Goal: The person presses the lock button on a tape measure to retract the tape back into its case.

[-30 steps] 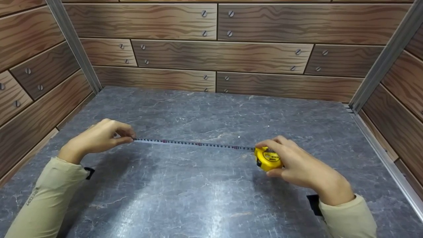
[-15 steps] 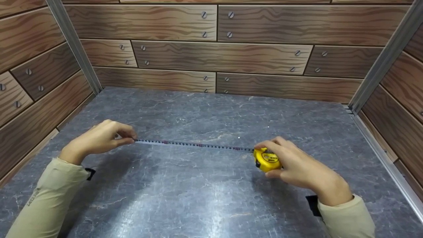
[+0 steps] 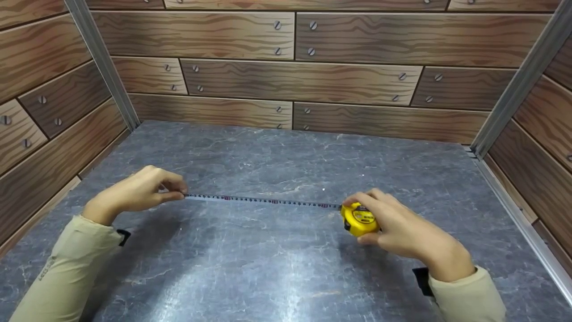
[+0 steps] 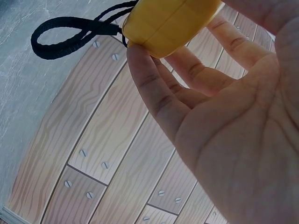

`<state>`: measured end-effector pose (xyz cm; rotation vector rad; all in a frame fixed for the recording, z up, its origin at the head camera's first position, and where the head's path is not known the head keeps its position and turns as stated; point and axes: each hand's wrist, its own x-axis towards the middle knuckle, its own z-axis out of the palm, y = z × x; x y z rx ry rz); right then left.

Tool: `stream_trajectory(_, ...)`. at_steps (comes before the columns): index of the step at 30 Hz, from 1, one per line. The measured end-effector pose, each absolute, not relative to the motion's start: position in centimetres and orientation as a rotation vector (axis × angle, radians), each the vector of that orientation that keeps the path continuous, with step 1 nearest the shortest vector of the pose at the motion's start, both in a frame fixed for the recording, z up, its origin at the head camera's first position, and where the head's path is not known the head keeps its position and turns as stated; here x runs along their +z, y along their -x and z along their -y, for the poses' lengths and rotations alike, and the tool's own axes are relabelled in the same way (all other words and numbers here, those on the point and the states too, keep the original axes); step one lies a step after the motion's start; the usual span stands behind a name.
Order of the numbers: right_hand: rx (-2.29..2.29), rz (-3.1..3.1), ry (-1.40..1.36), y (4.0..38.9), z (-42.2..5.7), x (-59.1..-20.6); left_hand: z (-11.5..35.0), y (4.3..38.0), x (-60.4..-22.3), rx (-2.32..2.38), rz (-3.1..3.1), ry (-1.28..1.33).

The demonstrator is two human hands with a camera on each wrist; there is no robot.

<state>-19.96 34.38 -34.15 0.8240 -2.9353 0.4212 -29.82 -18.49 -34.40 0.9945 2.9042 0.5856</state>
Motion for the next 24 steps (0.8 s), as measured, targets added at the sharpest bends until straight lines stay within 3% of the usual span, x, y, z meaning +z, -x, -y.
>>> stream_trajectory(24,0.453,2.961,-0.814,19.97,-34.1,-34.12,17.98,29.74,-34.57,0.624,-2.894,-1.095)
